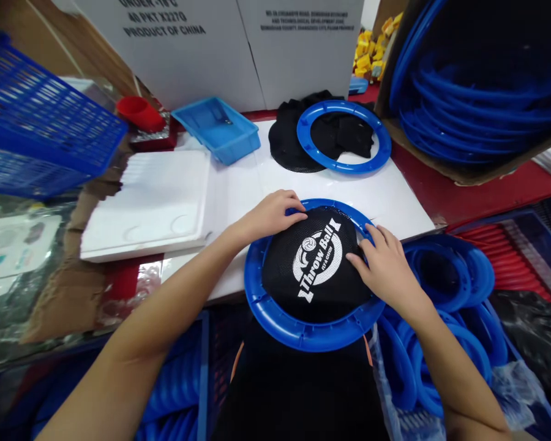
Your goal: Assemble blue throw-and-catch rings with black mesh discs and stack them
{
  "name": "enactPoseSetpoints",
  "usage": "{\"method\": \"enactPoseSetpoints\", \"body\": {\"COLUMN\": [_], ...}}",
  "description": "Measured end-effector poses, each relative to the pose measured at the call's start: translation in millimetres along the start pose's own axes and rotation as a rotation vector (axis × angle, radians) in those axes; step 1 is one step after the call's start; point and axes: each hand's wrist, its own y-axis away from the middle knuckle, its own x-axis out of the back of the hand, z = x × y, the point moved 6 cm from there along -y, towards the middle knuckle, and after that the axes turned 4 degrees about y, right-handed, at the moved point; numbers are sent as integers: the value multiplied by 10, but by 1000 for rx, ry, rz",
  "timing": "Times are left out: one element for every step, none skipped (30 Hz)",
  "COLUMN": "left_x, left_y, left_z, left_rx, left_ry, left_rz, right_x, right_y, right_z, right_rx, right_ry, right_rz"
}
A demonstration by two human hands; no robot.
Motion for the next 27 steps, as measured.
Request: {"method": "enactPoseSetpoints", "body": {"left_x": [29,70,119,171,220,264,304,342,379,412,433,433,408,362,305,252,213,195,195,206,222,238,250,258,260,255,245], "left_y": [4,11,20,36,58,88,119,143,152,143,124,104,86,72,61,53,47,43,40,40,41,42,43,44,44,43,43], "left_z": [2,-8,-32,-67,-109,-151,-187,-210,-215,-202,-175,-140,-103,-71,-54,-56,-74,-108,-151,-201,-250,-296,-339,-378,-411,-434,-443], "left_rx": [2,14,37,73,115,159,198,218,212,181,132,77,20,-30,-62,-76,-76,-63,-43,-21,-2,14,30,50,71,90,102], "left_ry": [5,23,44,63,80,95,108,116,117,114,116,125,138,146,142,124,94,66,54,61,86,121,160,196,226,247,260], "left_rz": [-25,-58,-101,-159,-232,-311,-380,-422,-423,-383,-317,-251,-205,-185,-184,-193,-200,-201,-201,-204,-212,-225,-240,-249,-253,-252,-248], "right_x": [-30,-60,-86,-104,-115,-117,-114,-108,-101,-96,-95,-93,-94,-98,-107,-119,-129,-135,-135,-126,-112,-98,-92,-95,-109,-128,-152], "right_y": [32,41,27,-5,-52,-108,-169,-231,-292,-354,-417,-485,-560,-640,-723,-803,-876,-938,-985,-1013,-1022,-1014,-994,-965,-934,-905,-882], "right_z": [3,9,16,22,25,24,21,14,6,-1,-5,-3,3,12,21,30,38,48,62,83,110,143,179,219,262,305,345], "right_rx": [-2,2,12,31,59,94,137,187,242,298,351,395,429,452,463,462,451,428,394,353,310,272,244,223,207,193,181], "right_ry": [-16,-38,-66,-98,-131,-164,-193,-217,-235,-248,-256,-260,-258,-248,-230,-204,-173,-138,-102,-71,-49,-41,-52,-81,-120,-163,-204], "right_rz": [-20,-40,-57,-70,-82,-95,-110,-129,-150,-174,-194,-200,-195,-182,-163,-142,-121,-99,-77,-57,-43,-43,-61,-97,-143,-190,-228]}}
